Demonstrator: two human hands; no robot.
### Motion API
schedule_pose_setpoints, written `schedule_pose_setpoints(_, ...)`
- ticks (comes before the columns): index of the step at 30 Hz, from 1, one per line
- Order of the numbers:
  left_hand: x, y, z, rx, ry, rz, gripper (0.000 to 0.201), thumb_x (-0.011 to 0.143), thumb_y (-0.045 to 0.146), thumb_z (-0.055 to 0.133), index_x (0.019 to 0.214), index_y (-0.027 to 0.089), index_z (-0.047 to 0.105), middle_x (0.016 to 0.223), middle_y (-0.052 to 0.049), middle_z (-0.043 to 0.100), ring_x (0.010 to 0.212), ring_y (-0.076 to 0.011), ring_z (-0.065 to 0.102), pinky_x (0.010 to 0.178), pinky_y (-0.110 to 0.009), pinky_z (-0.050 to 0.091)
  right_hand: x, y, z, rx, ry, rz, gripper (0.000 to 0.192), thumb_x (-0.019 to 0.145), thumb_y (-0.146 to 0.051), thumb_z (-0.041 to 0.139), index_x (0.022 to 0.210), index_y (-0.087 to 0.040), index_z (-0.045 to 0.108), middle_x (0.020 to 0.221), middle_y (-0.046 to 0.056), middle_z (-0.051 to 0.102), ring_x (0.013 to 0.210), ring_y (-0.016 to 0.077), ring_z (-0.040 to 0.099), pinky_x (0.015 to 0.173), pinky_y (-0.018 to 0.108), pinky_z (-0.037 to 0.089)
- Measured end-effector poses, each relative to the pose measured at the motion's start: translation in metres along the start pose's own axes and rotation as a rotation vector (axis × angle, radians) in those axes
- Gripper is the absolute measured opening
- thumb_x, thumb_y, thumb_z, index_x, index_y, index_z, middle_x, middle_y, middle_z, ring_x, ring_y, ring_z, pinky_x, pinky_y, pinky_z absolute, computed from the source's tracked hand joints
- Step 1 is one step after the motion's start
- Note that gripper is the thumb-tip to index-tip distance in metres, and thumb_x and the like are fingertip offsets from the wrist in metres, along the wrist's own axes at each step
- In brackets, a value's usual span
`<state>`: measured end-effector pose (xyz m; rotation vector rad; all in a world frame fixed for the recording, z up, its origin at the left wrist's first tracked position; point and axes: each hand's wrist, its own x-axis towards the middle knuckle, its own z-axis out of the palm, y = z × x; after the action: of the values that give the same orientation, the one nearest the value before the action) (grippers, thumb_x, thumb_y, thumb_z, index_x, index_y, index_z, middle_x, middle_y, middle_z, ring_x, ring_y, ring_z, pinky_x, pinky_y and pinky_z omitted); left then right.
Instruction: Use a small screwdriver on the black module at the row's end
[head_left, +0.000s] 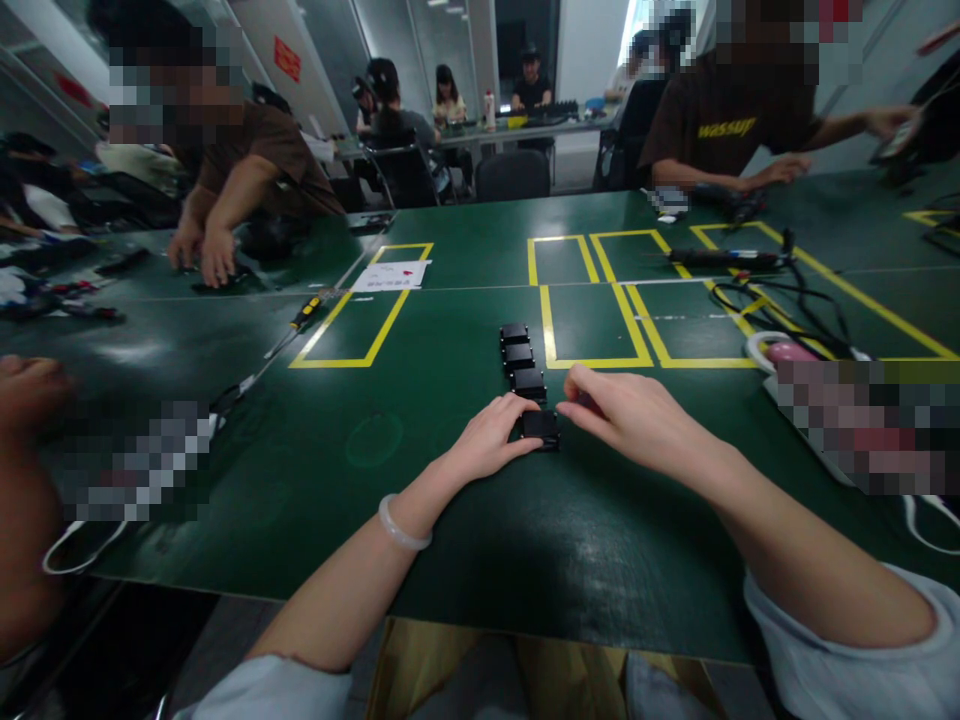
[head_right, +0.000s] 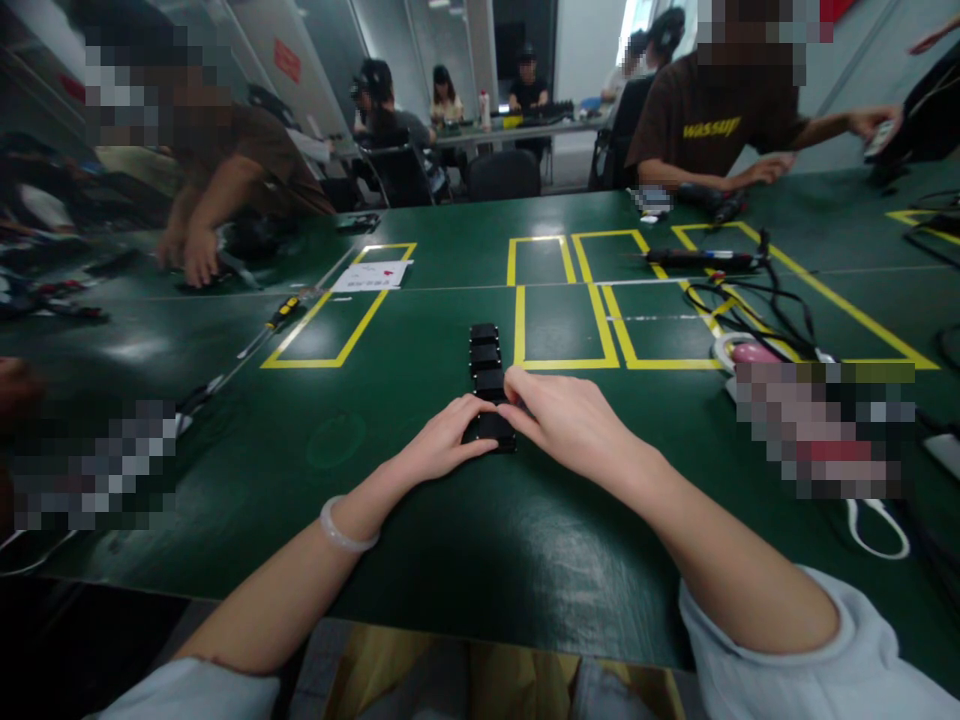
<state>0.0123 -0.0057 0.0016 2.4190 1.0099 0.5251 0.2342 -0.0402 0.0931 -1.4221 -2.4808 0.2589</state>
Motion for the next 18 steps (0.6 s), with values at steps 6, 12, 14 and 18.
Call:
schedule_pose_setpoints(6,-0.0002,0.0008,-0.0003,-0.002,-0.002,-0.006,0.036,0.089,0.041,0.062,0.117,0.022,0.051,0.116,-0.007,0.057,0.109,-0.0255,0.055,0.093,-0.039,0.046,-0.0002,-0.0007,0.0001,-0.045,-0.011,0.032,0.013,0.097,-0.031,0.037,0.097,-0.021,0.046,0.075,0.001,0.061,0.062,0.0163,0.054,0.056,0.027,0.028)
schedule_pose_setpoints(12,-0.0004,0.0010,-0.0013,-0.010,-0.005,-0.003,0.035,0.089,0.040,0.061,0.118,0.022,0.051,0.116,-0.007,0.057,0.109,-0.0258,0.055,0.093,-0.040,0.046,-0.0024,-0.0023,-0.0004,-0.019,0.008,0.036,0.013,0.093,-0.026,0.040,0.103,-0.020,0.043,0.074,-0.001,0.059,0.060,0.0154,0.052,0.057,0.027,0.029)
schedule_pose_setpoints(14,-0.0003,0.0003,-0.0009,-0.013,-0.002,0.001,0.036,0.089,0.040,0.061,0.118,0.022,0.051,0.116,-0.007,0.057,0.110,-0.0257,0.055,0.093,-0.040,0.046,-0.0021,-0.0032,-0.0005,-0.024,0.017,0.035,0.012,0.093,-0.027,0.040,0.102,-0.020,0.043,0.075,0.000,0.059,0.061,0.0155,0.053,0.057,0.027,0.029)
schedule_pose_setpoints(18,-0.0002,-0.0010,0.0006,-0.009,0.005,0.010,0.036,0.089,0.040,0.061,0.118,0.022,0.051,0.116,-0.007,0.057,0.110,-0.0257,0.055,0.094,-0.040,0.046,-0.0015,-0.0026,-0.0005,-0.038,0.003,0.029,0.016,0.097,-0.035,0.039,0.095,-0.021,0.046,0.074,0.000,0.060,0.062,0.0160,0.053,0.056,0.027,0.028)
